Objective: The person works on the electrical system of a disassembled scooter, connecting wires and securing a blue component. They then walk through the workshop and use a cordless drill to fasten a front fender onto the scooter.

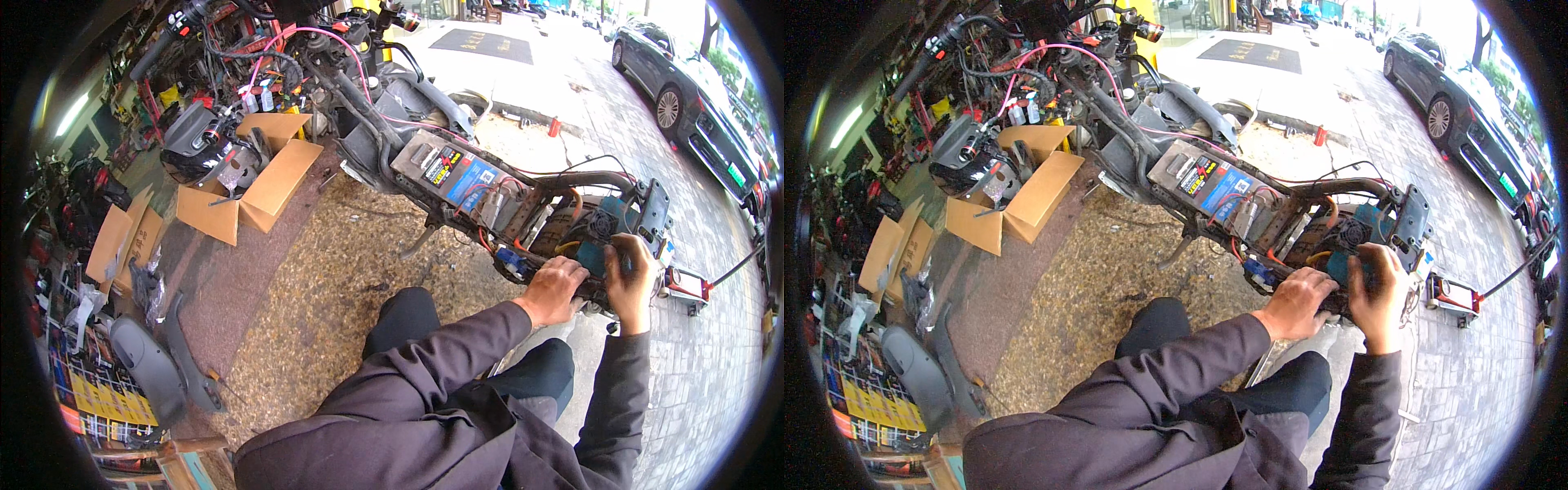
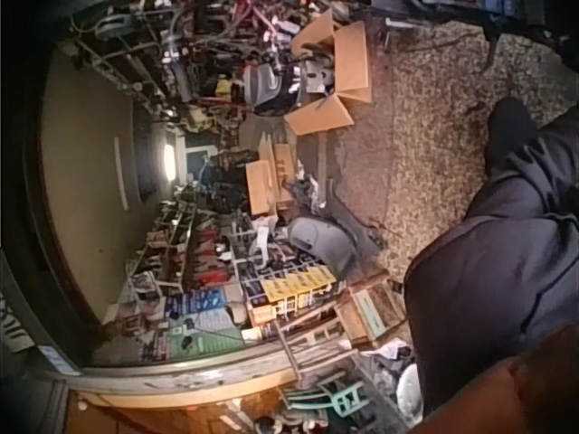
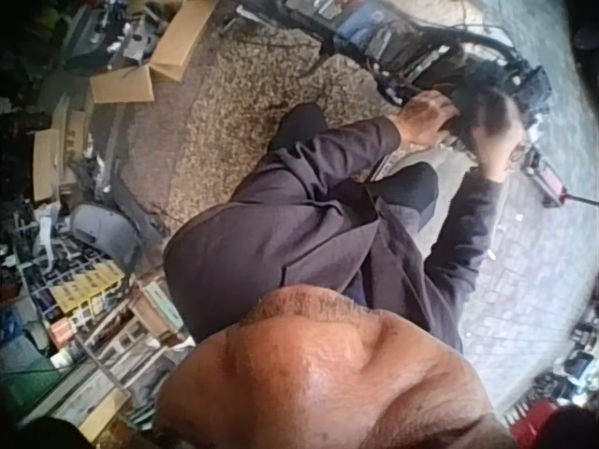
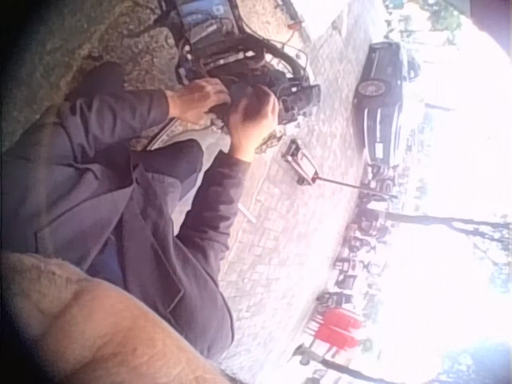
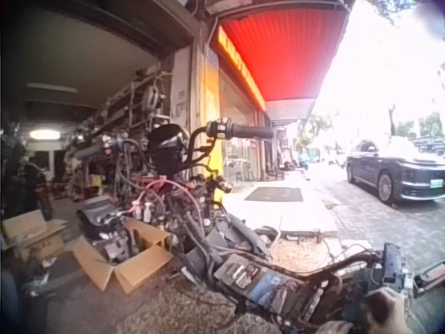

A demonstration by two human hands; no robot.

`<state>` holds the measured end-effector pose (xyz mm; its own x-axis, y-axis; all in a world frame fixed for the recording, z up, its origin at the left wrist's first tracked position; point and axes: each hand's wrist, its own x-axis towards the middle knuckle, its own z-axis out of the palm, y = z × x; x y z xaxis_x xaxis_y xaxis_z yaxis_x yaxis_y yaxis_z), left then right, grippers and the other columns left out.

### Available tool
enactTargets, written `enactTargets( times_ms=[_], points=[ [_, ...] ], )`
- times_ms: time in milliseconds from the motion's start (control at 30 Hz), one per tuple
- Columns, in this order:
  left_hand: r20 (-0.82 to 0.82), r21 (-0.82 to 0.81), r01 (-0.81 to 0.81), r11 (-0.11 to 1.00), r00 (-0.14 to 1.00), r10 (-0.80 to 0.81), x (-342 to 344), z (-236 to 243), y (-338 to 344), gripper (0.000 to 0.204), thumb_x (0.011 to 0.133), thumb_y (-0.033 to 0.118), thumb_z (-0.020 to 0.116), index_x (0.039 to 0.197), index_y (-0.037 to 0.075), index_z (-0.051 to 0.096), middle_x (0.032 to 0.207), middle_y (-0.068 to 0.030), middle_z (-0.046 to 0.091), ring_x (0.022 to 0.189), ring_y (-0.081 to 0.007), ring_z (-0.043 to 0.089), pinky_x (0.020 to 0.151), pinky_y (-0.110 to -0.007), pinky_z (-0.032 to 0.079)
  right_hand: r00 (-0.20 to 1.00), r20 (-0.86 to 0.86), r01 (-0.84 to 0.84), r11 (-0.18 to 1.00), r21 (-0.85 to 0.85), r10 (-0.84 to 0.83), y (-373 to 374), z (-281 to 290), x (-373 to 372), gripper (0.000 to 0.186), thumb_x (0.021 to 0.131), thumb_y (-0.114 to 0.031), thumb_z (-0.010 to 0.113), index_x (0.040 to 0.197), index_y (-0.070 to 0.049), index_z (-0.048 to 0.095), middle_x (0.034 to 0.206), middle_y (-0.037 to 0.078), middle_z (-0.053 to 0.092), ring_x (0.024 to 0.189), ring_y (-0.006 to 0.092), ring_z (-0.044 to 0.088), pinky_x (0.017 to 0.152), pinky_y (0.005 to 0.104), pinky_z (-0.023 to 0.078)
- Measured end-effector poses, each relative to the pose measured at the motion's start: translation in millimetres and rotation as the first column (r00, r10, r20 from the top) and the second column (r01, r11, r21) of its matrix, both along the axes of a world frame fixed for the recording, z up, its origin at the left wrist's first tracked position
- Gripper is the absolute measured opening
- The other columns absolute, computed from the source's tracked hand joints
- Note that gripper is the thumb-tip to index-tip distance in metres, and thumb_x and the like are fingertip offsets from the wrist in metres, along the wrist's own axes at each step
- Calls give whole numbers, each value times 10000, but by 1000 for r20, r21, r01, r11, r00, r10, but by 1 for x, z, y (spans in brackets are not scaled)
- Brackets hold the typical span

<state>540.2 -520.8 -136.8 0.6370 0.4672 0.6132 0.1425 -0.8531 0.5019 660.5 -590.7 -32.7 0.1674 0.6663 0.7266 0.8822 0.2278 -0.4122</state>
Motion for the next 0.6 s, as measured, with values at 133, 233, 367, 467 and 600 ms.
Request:
enactTargets(
  times_ms=[133,233,367,467,600],
  points=[
    [5,10,-14,1000,1000,14,1,-1,0,466,670,200,741,1080,21,610,1074,-153,584,1090,-330,527,980,-422,407,965,258,63,995,-71,-42,2,2,-3,90,768,-52,665,837,-18,617,812,155,623,778,346,588,737,396,462],
    [-5,3,-14,1000,1000,14,1,-2,0,476,671,182,719,1092,3,589,1092,-178,584,1080,-342,534,987,-425,406,955,294,62,993,-101,-30,2,-1,-5,71,753,-70,669,782,-45,610,734,128,618,728,324,578,719,393,453],
    [-3,6,-9,1000,1000,9,2,-2,1,486,668,181,719,1097,0,579,1092,-182,583,1080,-347,534,980,-433,408,951,308,55,993,-101,-22,3,-2,-7,65,751,-84,670,753,-69,607,672,107,610,641,315,571,681,383,442],
    [6,1,-3,1000,1000,3,2,-2,1,491,665,177,718,1098,-2,571,1093,-184,583,1080,-351,533,975,-439,408,945,327,54,992,-115,-14,3,-2,-7,70,752,-93,674,751,-72,607,674,105,613,617,309,569,664,378,434],
    [23,-10,5,1000,1000,-4,2,-2,0,495,658,170,721,1093,-2,559,1092,-185,582,1080,-355,531,977,-441,407,945,325,82,990,-116,-41,4,-3,-8,82,758,-102,679,746,-72,603,653,106,607,610,306,567,656,376,428]
  ],
)
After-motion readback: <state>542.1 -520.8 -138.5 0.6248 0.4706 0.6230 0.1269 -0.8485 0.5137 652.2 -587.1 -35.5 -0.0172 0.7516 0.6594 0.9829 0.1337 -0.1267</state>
